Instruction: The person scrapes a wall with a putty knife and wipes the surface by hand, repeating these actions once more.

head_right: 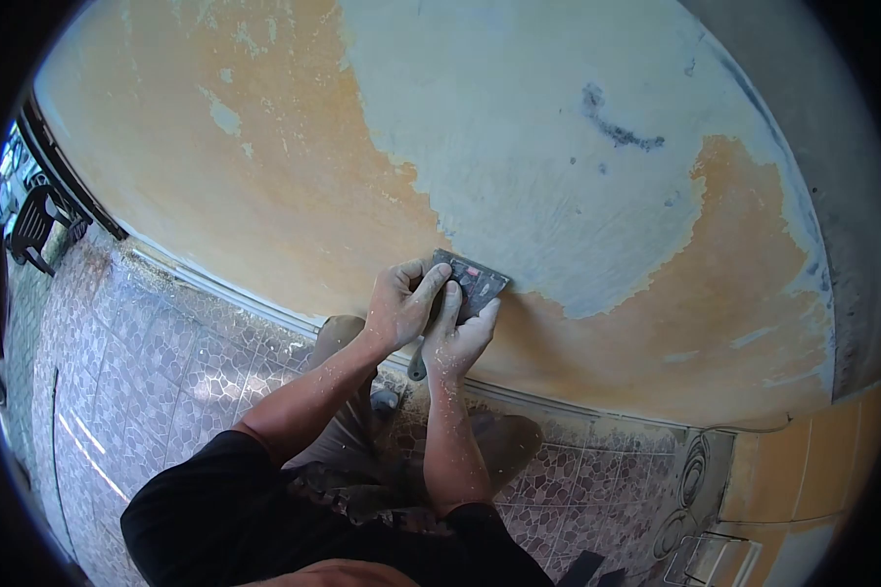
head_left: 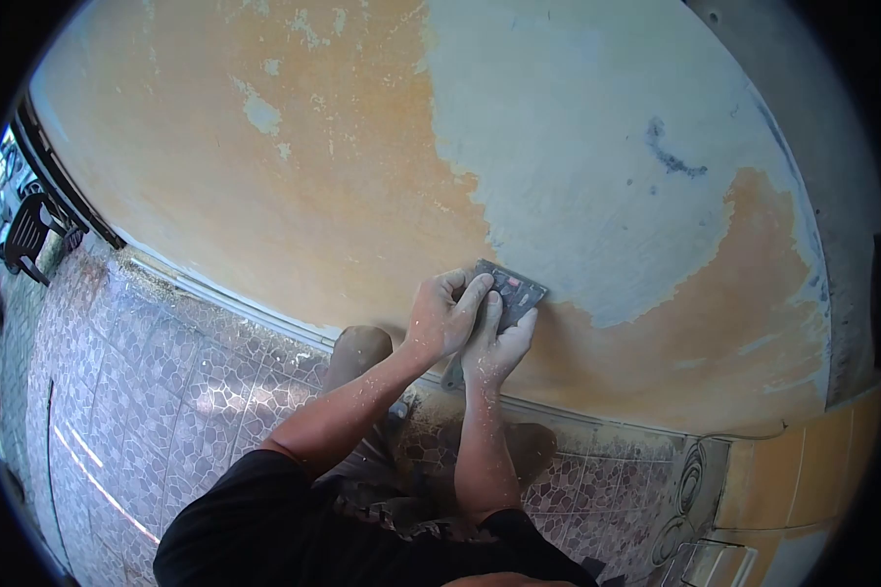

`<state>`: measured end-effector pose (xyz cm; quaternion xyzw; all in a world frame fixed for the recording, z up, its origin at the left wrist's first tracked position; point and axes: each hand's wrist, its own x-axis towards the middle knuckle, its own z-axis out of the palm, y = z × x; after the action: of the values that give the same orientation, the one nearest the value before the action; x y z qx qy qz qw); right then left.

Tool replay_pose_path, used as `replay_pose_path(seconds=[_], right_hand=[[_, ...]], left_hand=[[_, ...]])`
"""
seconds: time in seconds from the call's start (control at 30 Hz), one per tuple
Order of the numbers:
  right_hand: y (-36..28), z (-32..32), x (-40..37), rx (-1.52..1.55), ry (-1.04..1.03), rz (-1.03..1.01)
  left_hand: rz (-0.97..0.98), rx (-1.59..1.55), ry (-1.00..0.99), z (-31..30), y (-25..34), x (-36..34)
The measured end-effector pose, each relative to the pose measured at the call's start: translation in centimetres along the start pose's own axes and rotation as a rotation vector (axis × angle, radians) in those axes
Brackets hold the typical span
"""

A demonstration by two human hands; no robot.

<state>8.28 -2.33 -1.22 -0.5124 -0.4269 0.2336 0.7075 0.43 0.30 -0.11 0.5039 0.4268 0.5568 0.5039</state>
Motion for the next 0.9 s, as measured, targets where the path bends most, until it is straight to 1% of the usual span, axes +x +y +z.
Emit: replay_pose_path(seconds=[0.03, 0.1, 0.13, 0.17, 0.23, 0.37, 0.43, 0.47, 0.5, 0.57, 0.6, 0.67, 0.77, 0.83, 0.9], right_hand=[[-0.4, -0.4, -0.2, -0.011, 0.014, 0.025], [-0.8, -0.7, -0.1, -0.019, -0.039, 0.045], [-0.1, -0.8, -0.1, -0.117, -0.026, 0.030], [0.5, -0.5, -0.1, -0.117, -0.031, 0.027], [0.9, 0.3, 0.0, -0.022, 0.036, -0.105], [-1.3, 1.2, 0.9, 0.076, 0.052, -0.085], [-3.3, 0.8, 2.3, 0.102, -0.078, -0.025], [-2.9, 0.6, 2.1, -0.032, -0.057, -0.026], [-1.6, 0.8, 1.7, 0.087, -0.020, -0.052], [0.8, 0.2, 0.1, -0.008, 0.023, -0.071], [0.5, 0.3, 0.4, -0.003, 0.021, -0.081], [-0.2, 0.3, 0.1, 0.016, 0.011, -0.029], [-0.3, -0.1, 0.1, -0.046, -0.006, 0.019], [0.3, 0.3, -0.3, -0.026, 0.009, -0.007], [0.5, 0.9, -0.2, 0.036, 0.081, -0.089]], left_hand=[[-0.027, 0.007, -0.011, 0.1, 0.1, -0.4], [-0.026, -0.072, 0.032, 0.4, 0.7, -0.4], [-0.017, -0.053, 0.010, 0.2, 0.1, -0.3], [-0.014, -0.056, 0.015, 0.4, -0.2, -0.1], [0.057, -0.023, 0.037, 0.5, -0.1, 0.0], [0.054, 0.030, 0.047, 0.3, 2.7, 0.3], [0.064, -0.061, 0.057, 0.5, 4.5, 1.0], [0.061, -0.095, 0.034, 0.5, 4.3, 0.9], [0.058, -0.093, 0.052, 0.6, 3.5, 0.6], [-0.033, 0.133, -0.023, -0.3, 1.9, -0.2], [-0.021, 0.132, -0.021, -0.2, 1.6, 0.0], [0.000, 0.006, 0.010, 0.1, 0.9, 0.0], [0.007, -0.041, 0.024, 0.3, 0.9, -0.1], [0.041, -0.084, 0.047, 0.3, 1.2, -0.2], [-0.058, 0.137, 0.003, -0.2, 1.5, -0.4]])
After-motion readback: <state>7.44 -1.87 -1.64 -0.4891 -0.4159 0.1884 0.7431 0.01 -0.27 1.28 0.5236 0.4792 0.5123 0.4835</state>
